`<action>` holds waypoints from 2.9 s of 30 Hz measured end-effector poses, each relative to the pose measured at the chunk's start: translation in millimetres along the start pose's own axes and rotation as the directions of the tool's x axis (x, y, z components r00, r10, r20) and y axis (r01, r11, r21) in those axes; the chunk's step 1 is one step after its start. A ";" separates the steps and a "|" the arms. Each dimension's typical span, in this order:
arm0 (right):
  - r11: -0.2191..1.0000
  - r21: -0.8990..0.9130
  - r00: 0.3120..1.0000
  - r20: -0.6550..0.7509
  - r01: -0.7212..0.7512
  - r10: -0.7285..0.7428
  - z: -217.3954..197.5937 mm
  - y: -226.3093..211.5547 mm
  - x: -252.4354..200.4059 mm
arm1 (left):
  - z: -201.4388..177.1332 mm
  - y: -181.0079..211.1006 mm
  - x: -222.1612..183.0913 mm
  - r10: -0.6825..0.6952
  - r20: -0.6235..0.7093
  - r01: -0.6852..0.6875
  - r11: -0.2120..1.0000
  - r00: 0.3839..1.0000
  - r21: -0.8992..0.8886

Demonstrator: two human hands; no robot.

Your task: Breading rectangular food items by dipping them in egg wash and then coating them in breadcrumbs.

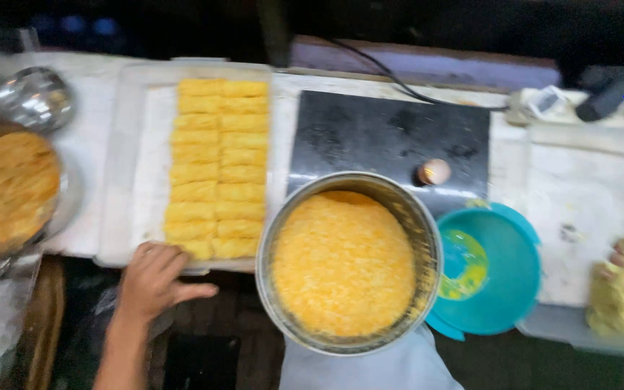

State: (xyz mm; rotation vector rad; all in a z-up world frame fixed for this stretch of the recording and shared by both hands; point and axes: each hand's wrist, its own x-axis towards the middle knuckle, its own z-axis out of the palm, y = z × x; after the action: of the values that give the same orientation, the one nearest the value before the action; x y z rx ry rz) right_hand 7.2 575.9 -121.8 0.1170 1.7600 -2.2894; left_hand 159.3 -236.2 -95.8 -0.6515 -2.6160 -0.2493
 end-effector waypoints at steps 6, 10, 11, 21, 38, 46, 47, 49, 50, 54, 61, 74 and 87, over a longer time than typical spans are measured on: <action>0.836 -0.486 0.956 0.004 -0.255 0.295 205.1 -41.5 -51.9 | -44.5 -59.9 3.1 -0.021 0.180 0.029 0.999 0.983 -0.042; 0.295 -0.947 0.954 -0.032 -0.125 0.300 254.1 -6.3 -25.1 | -36.9 -2.7 91.0 0.093 0.304 -0.124 0.989 0.948 0.085; 0.302 -0.944 0.954 -0.042 -0.136 0.296 259.4 2.3 -21.5 | -38.8 24.5 143.8 0.107 0.306 -0.138 0.987 0.946 0.080; 0.165 -0.985 0.893 0.113 0.044 0.436 290.9 15.4 -22.5 | 23.5 149.6 267.3 0.676 0.141 -0.620 0.726 0.724 -0.296; -0.006 -0.986 0.932 0.156 0.167 0.328 296.0 7.2 -26.3 | 35.9 130.1 274.8 0.477 0.528 -0.208 0.847 0.703 -0.488; -0.223 -0.957 0.977 0.156 0.186 0.145 284.3 58.0 -38.4 | 33.3 130.8 279.7 0.433 0.620 -0.143 0.876 0.654 -0.461; -0.222 -0.957 0.977 0.159 0.188 0.143 289.6 52.8 -37.6 | 33.3 131.1 279.9 0.431 0.621 -0.144 0.877 0.655 -0.458; -0.293 -0.916 0.947 0.206 0.275 0.245 301.7 43.9 -38.7 | 32.9 131.6 277.9 0.443 0.601 -0.153 0.868 0.665 -0.472; -0.289 -0.917 0.947 0.207 0.276 0.247 302.8 28.3 -35.8 | 32.8 131.4 276.2 0.443 0.604 -0.150 0.868 0.662 -0.472; -0.041 -0.998 0.844 0.021 0.051 0.536 306.4 -35.6 -20.3 | 35.1 130.5 274.7 0.444 0.575 -0.160 0.865 0.687 -0.476; 0.232 -0.971 0.801 0.092 -0.060 0.592 298.0 -9.3 -6.8 | 35.0 130.3 273.3 0.457 0.573 -0.164 0.857 0.681 -0.489; 0.954 -0.269 0.945 0.259 -0.130 0.202 234.6 -9.5 -48.2 | 29.6 132.9 279.2 0.432 0.648 -0.094 0.868 0.627 -0.487; 0.789 -0.614 0.990 0.119 0.014 0.075 257.1 -13.6 -42.1 | 38.9 131.6 266.9 0.400 0.549 -0.122 0.873 0.734 -0.473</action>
State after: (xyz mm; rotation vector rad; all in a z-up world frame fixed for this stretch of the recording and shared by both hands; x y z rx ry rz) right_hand 67.2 338.7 -31.5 -0.1322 2.2977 -1.5380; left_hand -4.1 -2.7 -1.7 -1.4832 -3.0661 -0.5854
